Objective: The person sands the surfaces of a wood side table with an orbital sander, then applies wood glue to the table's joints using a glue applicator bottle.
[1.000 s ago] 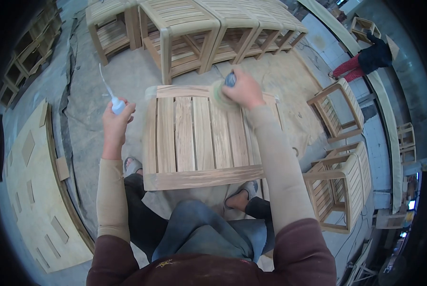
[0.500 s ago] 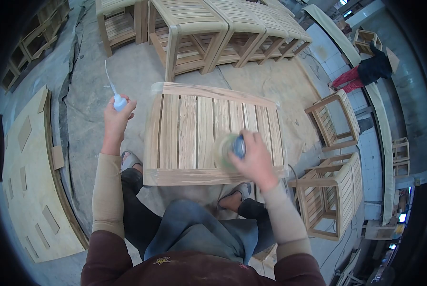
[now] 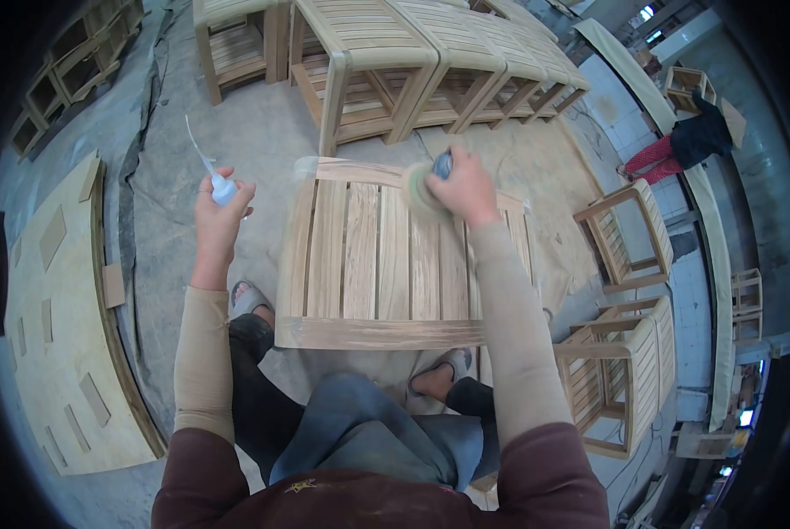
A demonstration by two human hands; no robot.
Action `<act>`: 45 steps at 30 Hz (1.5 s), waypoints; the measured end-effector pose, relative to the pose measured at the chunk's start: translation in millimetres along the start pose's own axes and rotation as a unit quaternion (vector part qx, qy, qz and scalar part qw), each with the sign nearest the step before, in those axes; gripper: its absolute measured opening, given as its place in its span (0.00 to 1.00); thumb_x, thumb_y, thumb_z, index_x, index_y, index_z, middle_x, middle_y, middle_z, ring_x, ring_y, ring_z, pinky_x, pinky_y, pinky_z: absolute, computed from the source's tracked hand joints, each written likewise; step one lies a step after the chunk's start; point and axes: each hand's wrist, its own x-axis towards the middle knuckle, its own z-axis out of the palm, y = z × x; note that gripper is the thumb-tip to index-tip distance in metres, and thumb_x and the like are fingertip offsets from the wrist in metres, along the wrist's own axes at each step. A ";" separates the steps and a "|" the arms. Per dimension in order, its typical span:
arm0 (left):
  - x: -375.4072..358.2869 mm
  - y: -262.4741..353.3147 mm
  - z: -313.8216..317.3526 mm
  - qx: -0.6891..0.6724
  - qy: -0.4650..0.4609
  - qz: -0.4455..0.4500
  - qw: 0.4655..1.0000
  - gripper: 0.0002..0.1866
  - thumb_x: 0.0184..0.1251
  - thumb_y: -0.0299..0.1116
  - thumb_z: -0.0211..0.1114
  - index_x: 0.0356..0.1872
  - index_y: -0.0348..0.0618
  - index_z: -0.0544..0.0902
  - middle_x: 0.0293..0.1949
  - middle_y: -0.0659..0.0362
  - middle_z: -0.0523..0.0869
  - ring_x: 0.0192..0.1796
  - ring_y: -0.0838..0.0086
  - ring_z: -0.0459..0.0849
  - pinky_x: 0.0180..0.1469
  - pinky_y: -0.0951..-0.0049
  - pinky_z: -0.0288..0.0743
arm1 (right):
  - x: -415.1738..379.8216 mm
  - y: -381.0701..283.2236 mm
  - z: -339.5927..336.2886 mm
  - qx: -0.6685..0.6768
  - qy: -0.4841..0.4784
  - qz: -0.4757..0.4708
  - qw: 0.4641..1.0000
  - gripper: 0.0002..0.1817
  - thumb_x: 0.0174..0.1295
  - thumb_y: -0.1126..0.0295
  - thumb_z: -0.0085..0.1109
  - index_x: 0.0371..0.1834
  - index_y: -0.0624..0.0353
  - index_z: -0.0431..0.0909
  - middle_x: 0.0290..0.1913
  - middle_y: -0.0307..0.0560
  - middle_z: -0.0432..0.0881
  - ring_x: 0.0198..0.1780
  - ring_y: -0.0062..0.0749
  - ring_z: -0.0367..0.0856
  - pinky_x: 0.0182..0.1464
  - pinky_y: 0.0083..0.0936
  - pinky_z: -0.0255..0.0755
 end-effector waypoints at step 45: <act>4.5 -16.0 -15.1 0.014 0.017 0.010 1.000 0.26 0.59 0.30 0.69 0.58 0.39 0.71 0.40 0.61 0.81 0.39 0.80 0.80 0.38 0.78 0.72 | -79.8 -67.2 -20.6 0.036 -0.048 -0.059 0.996 0.29 0.50 0.55 0.63 0.54 0.57 0.71 0.43 0.63 0.75 0.42 0.60 0.80 0.44 0.47 0.75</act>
